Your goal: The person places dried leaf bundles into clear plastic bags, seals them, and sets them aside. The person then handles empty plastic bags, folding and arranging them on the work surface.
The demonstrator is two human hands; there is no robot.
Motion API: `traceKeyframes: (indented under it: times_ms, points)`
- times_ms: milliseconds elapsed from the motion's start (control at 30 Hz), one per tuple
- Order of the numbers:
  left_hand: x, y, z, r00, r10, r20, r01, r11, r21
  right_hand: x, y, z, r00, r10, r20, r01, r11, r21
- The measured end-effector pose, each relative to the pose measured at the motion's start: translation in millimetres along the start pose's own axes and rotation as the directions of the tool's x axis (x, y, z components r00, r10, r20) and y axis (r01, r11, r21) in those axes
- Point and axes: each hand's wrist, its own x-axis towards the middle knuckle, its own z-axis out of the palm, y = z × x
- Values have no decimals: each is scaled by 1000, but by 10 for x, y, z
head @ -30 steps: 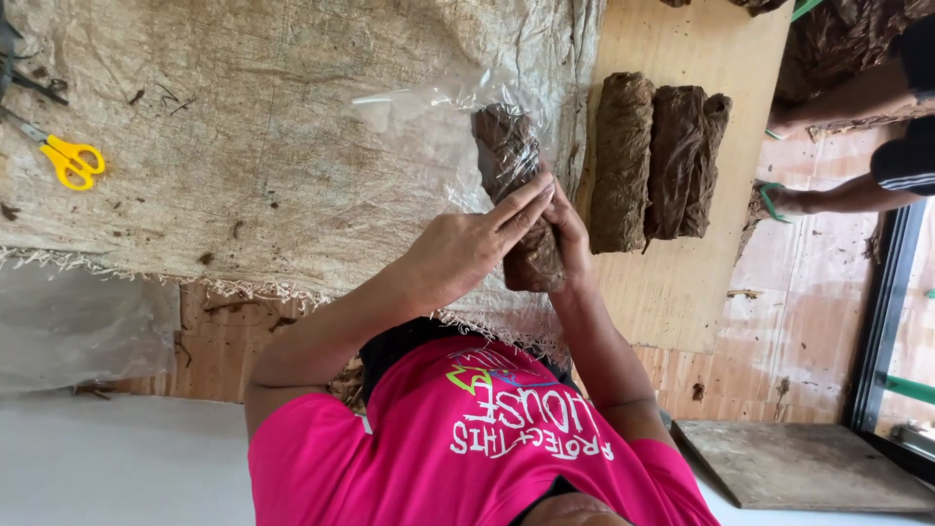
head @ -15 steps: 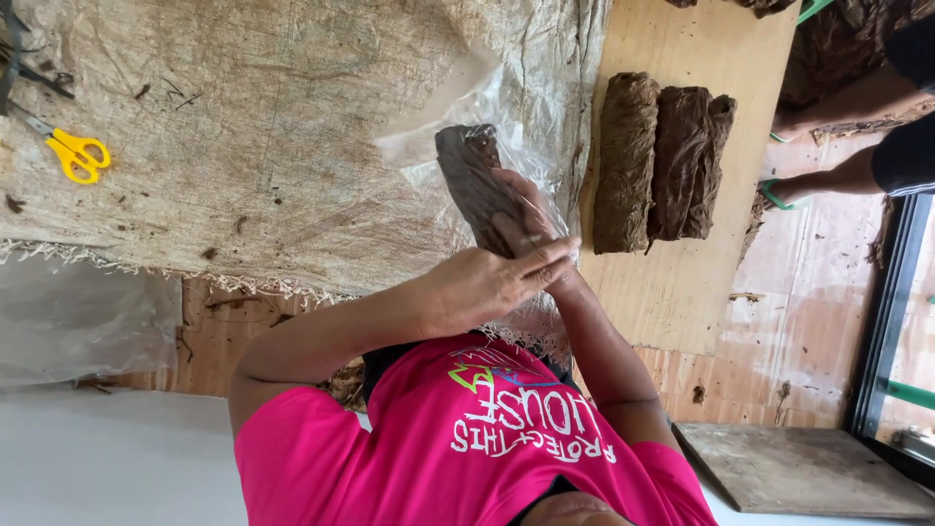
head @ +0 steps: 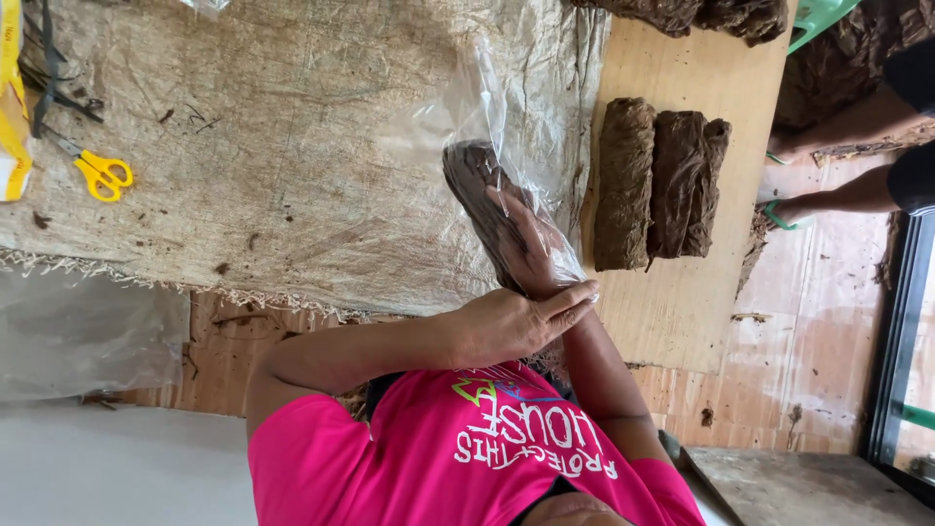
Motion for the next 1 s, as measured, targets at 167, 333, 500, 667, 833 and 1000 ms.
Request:
traceKeyframes:
  times_ms: [167, 333, 500, 667, 833, 1000]
  points:
    - [-1, 92, 255, 1000, 7, 3, -7, 992, -123, -10, 335, 21, 997, 26, 74, -16, 990, -138]
    - [28, 270, 66, 980, 182, -76, -197, 926, -321, 45, 274, 77, 1000, 5, -3, -6, 989, -149]
    - [15, 132, 398, 958, 208, -197, -285, 758, -586, 1381, 499, 179, 996, 70, -48, -75, 992, -105]
    - [14, -528, 23, 914, -103, 391, 186, 966, -181, 1480, 381, -42, 987, 131, -96, -136, 990, -44]
    - [-171, -951, 77, 662, -613, 432, 671, 741, 23, 1423, 450, -358, 968, 196, -159, -195, 981, 25]
    - [-364, -1679, 134, 570, -761, 310, 793, 608, 34, 1277, 611, -593, 935, 273, -225, -257, 961, 102]
